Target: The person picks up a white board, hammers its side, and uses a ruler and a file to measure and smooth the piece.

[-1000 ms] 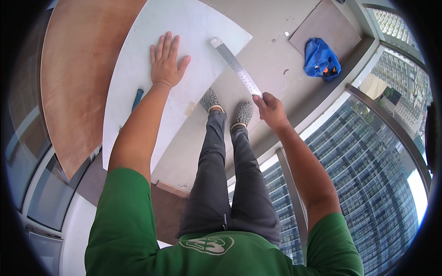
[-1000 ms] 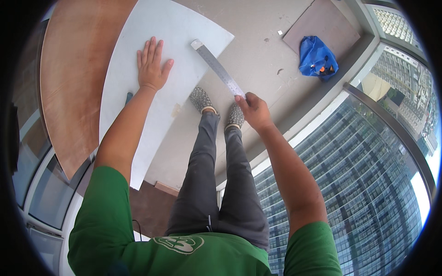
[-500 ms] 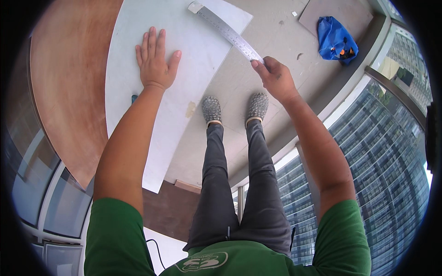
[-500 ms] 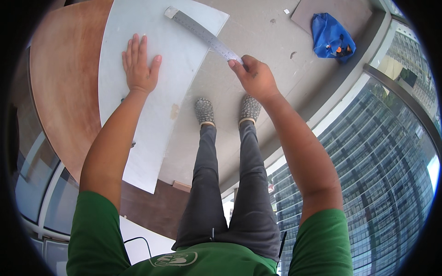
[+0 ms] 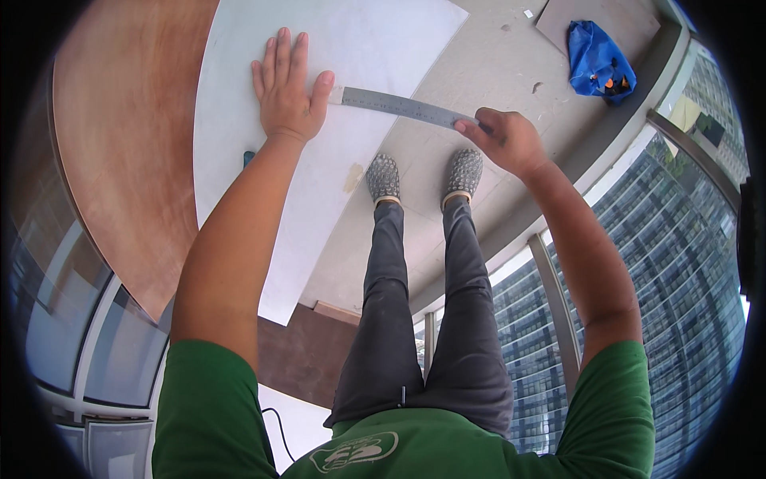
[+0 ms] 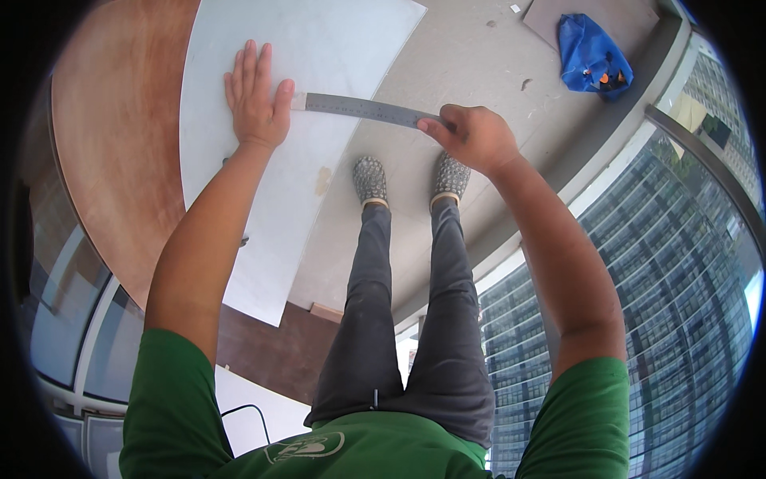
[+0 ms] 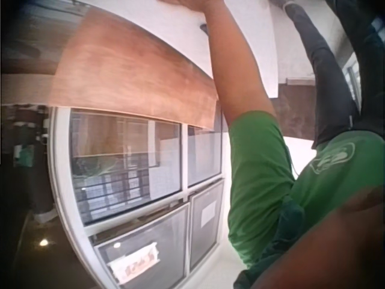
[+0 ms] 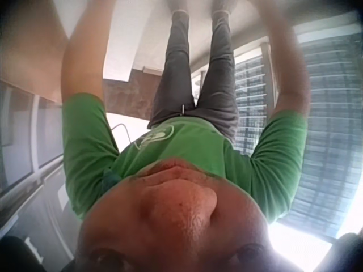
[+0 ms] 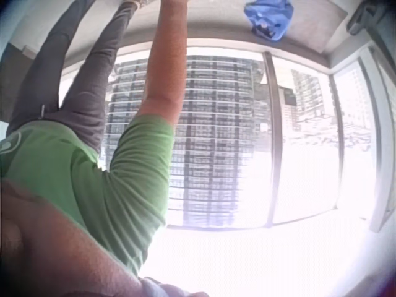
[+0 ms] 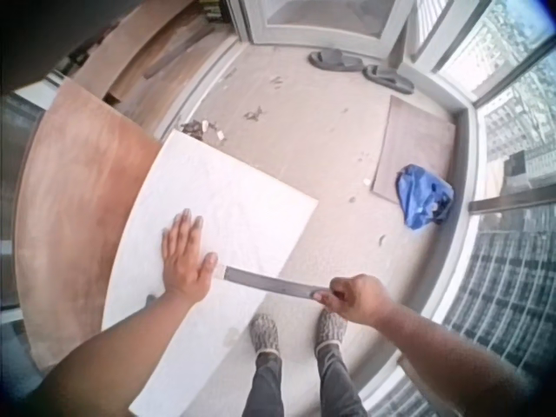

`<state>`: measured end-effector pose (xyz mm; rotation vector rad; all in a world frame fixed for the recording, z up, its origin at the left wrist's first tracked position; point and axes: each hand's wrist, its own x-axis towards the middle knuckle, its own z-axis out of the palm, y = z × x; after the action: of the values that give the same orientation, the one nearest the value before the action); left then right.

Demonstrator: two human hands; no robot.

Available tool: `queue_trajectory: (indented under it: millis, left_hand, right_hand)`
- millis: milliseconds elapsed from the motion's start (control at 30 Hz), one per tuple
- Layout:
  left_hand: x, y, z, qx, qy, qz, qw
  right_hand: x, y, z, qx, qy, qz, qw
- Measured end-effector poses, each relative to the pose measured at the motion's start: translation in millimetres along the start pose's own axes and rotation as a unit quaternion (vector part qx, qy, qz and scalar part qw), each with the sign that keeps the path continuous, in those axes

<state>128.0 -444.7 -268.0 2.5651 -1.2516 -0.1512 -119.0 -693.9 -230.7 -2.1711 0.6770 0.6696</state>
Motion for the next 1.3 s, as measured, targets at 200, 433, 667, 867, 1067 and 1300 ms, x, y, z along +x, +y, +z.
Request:
queue_trajectory:
  millis: [200, 433, 667, 867, 1067, 1300]
  left_hand:
    - [-0.4, 4.3, -2.6, 0.058, -0.030, 0.043, 0.997]
    - [-8.1, 0.2, -1.5, 0.080, -0.046, 0.041, 0.995]
    - [-4.1, 2.3, -0.8, 0.064, -0.024, 0.057, 0.996]
    - [-3.6, 1.6, -6.1, 0.042, -0.020, 0.076, 0.996]
    - [1.8, 33.3, -10.1, -0.021, -0.062, 0.149, 0.987]
    - [-3.6, 42.3, -0.3, -0.005, -0.116, 0.191, 0.975]
  right_hand:
    - [18.9, -25.6, -13.3, -0.061, 0.027, -0.012, 0.998]
    - [-25.0, -49.3, 6.2, 0.169, 0.153, 0.023, 0.973]
    - [-6.9, -50.3, 74.1, 0.774, 0.070, 0.165, 0.607]
    - [6.7, -42.2, 89.8, 0.728, 0.110, 0.134, 0.663]
    - [-13.5, -51.7, 115.9, 0.737, 0.098, 0.145, 0.653]
    - [-9.0, -60.1, 119.5, 0.756, 0.155, 0.151, 0.618]
